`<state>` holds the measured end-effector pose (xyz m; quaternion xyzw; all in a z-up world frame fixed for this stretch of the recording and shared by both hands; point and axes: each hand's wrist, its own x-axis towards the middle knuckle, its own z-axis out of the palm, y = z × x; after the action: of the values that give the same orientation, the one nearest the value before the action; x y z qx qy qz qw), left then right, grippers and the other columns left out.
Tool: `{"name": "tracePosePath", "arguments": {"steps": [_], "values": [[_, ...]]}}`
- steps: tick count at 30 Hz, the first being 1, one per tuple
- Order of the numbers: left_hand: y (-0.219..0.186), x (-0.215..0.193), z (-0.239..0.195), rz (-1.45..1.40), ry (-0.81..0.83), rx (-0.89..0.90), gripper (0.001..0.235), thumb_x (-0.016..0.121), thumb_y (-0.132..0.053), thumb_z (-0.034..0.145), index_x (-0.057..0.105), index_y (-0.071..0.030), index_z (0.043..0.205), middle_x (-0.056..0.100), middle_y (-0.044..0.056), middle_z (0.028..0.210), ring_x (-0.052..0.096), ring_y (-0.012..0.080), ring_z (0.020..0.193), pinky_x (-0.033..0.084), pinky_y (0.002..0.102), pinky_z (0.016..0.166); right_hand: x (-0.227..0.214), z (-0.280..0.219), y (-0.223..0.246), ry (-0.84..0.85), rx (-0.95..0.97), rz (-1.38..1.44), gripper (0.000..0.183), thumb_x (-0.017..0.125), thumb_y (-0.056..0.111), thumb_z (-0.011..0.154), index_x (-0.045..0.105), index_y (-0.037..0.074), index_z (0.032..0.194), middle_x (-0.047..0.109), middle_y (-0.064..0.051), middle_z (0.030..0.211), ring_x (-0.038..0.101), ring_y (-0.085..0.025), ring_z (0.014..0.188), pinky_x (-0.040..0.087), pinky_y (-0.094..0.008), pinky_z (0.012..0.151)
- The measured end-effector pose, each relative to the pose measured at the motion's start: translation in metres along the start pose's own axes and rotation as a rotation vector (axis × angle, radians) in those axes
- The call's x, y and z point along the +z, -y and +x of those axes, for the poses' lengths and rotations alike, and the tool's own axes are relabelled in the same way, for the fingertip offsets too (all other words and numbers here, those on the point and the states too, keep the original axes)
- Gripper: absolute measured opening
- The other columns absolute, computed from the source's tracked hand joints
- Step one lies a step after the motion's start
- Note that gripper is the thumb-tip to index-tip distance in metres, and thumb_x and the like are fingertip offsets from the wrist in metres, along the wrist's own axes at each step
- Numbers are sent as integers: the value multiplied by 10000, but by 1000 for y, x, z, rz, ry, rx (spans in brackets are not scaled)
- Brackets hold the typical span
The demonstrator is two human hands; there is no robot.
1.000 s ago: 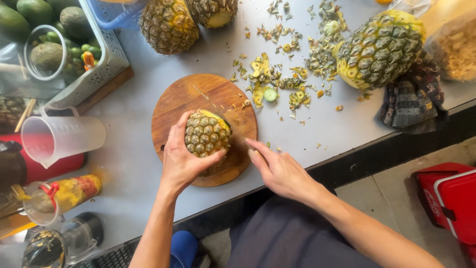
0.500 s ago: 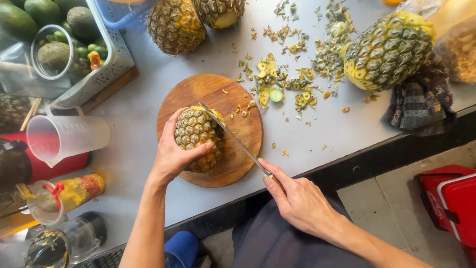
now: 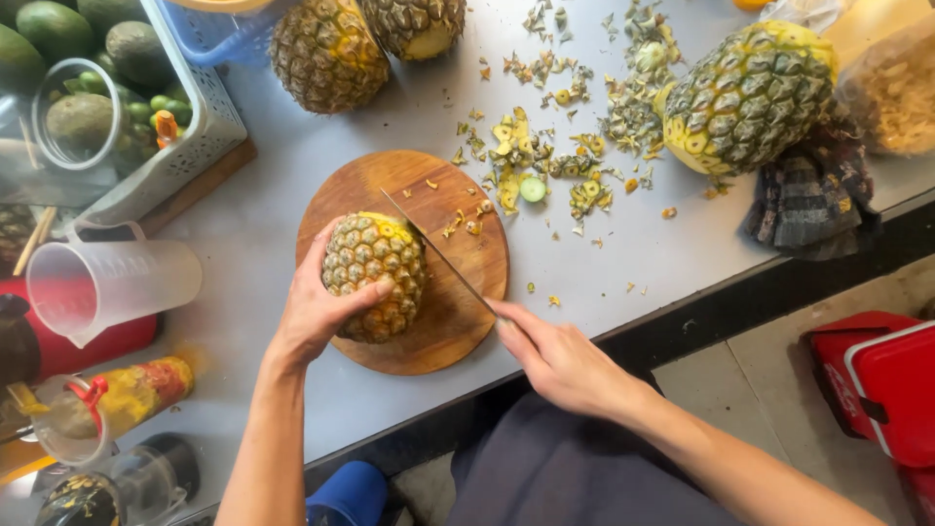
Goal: The person peels and trims pineapples on a wooden cutting board using a knife. They then move to a vertical rotisserie to carve cooked meat with scissors and a metal rod, placing the slices into a tray. The person returns to the cutting board to continue peeling another pineapple.
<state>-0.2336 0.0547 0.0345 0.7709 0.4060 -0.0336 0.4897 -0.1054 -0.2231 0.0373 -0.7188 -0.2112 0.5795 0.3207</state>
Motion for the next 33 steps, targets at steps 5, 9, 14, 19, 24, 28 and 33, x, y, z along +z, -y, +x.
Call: {"name": "tracePosePath", "arguments": {"steps": [5, 9, 14, 19, 24, 28, 33], "values": [[-5, -13, 1, 7, 48, 33, 1119, 939, -355, 555, 439, -254, 1550, 520, 206, 1428, 506, 392, 1353, 408, 559, 1112, 1, 34, 12, 46, -105, 41, 595, 275, 508, 1027, 478, 203, 1496, 723, -248, 1170, 682, -486, 1079, 507, -565, 960], [-7, -46, 5, -121, -19, 47, 1047, 822, -258, 737, 255, -171, 1613, 404, 304, 1371, 432, 454, 1309, 367, 605, 1090, -19, 25, -20, 56, -29, 46, 516, 337, 432, 1028, 529, 214, 1453, 683, -177, 692, 703, -310, 550, 609, -445, 749], [-68, -45, -4, 210, -89, -232, 1131, 900, -518, 593, 443, -27, 1504, 550, 314, 1383, 520, 444, 1332, 420, 548, 1096, -34, -1, -7, -259, 62, -39, 543, 331, 493, 1031, 471, 291, 1515, 735, -220, 1178, 616, -470, 1199, 447, -591, 1059], [-29, 6, 14, 475, -197, -97, 1206, 996, -561, 445, 453, -150, 1441, 592, 190, 1300, 599, 378, 1249, 473, 482, 1073, -16, -23, 18, -219, -23, -98, 491, 369, 465, 1008, 496, 381, 1474, 747, -214, 1124, 642, -469, 1135, 477, -564, 1037], [-82, 62, -21, 412, -174, -58, 1143, 952, -391, 520, 407, -114, 1486, 566, 223, 1289, 587, 459, 1209, 491, 576, 1015, -11, -36, 17, -238, -74, -154, 486, 363, 466, 1000, 475, 405, 1469, 765, -223, 1011, 690, -482, 1014, 523, -568, 938], [-87, 65, -25, 512, -75, -9, 1189, 948, -372, 525, 358, -83, 1516, 538, 265, 1331, 558, 507, 1234, 479, 609, 1002, -10, -40, 10, -254, -76, -167, 489, 343, 482, 1002, 465, 411, 1470, 761, -244, 908, 697, -494, 966, 538, -572, 894], [-73, 80, -15, 564, -120, 58, 1183, 941, -399, 504, 377, -96, 1499, 568, 244, 1292, 587, 487, 1199, 503, 609, 966, -11, -51, -1, -251, -38, -171, 491, 332, 496, 994, 458, 429, 1464, 758, -230, 831, 715, -483, 919, 552, -569, 846]]}}
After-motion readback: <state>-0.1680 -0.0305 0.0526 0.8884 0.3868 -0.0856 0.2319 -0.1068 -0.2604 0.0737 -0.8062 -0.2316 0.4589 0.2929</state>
